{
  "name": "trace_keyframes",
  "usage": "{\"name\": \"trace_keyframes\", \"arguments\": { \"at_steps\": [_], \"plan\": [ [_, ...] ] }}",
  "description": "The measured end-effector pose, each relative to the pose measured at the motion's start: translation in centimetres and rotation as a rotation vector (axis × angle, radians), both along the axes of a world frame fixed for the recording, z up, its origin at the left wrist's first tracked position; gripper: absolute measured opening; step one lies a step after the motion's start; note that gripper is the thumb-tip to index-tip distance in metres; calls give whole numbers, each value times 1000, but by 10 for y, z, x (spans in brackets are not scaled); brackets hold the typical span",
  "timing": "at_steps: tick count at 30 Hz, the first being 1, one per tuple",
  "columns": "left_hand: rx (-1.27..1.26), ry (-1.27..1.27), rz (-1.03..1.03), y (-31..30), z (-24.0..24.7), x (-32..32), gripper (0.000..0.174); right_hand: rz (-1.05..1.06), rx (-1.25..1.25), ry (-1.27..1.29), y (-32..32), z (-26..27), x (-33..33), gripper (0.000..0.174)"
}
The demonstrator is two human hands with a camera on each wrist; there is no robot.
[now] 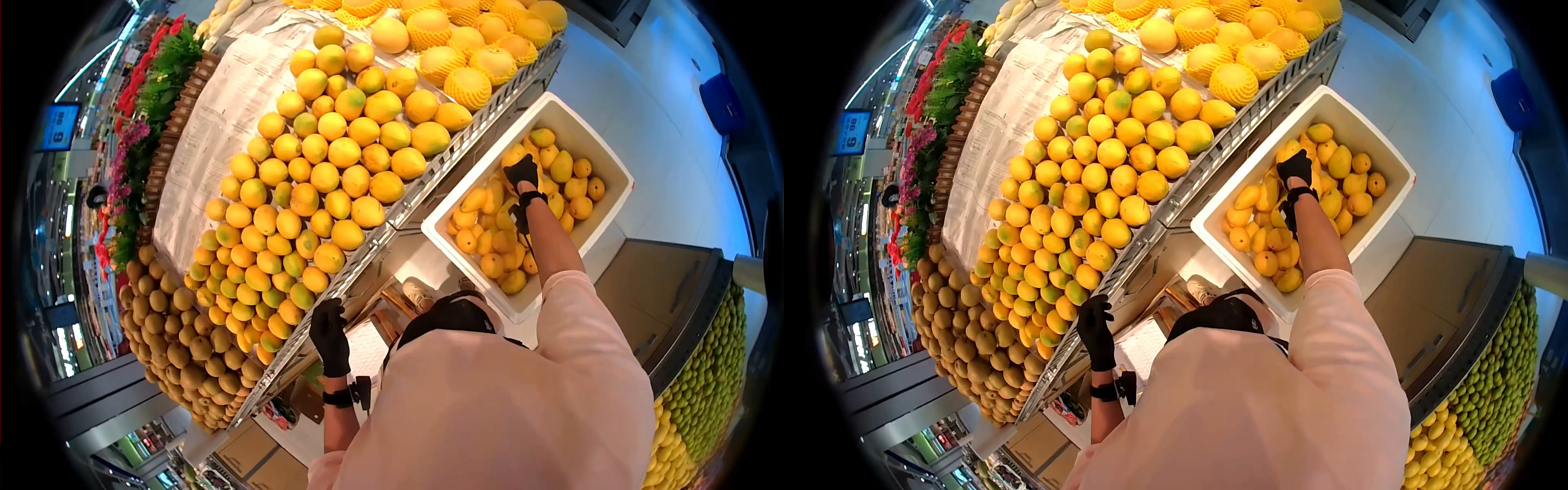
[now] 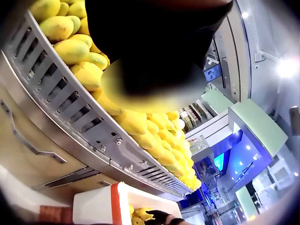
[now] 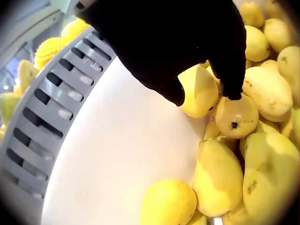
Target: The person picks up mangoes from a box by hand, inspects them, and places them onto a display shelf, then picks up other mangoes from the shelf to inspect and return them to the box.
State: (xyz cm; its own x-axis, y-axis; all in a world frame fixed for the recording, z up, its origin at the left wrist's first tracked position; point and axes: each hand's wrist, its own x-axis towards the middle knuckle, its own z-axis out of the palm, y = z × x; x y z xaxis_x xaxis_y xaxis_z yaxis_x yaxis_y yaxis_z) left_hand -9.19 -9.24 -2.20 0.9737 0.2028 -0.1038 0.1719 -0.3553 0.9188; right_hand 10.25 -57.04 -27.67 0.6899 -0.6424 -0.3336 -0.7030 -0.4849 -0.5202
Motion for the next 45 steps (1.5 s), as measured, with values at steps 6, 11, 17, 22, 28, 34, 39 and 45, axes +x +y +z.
{"name": "trace_keyframes", "arguments": {
  "at_steps": [6,11,17,22,28,34,39,45],
  "plan": [
    [3,1,38,1,-6,-18,16,-96,-55,211,18,9,32,64],
    [-28,6,77,-1,-10,-23,16,-94,-127,156,14,-11,44,65],
    [-15,-4,40,-1,-10,-17,15,-10,-120,99,-1,-13,35,79],
    [-95,-2,-7,-2,-10,-4,14,-156,285,-201,-21,-5,17,72],
    [-169,-26,-115,-6,-8,16,18,337,398,-561,-26,34,-48,43],
    [-127,-95,-249,-2,2,36,20,34,1087,-787,26,136,-91,46],
    [-274,-113,-314,-1,15,52,13,69,1462,-815,67,195,-126,50],
    [-346,-165,-379,0,14,60,12,534,582,-693,124,274,-152,56]
  ]
}}
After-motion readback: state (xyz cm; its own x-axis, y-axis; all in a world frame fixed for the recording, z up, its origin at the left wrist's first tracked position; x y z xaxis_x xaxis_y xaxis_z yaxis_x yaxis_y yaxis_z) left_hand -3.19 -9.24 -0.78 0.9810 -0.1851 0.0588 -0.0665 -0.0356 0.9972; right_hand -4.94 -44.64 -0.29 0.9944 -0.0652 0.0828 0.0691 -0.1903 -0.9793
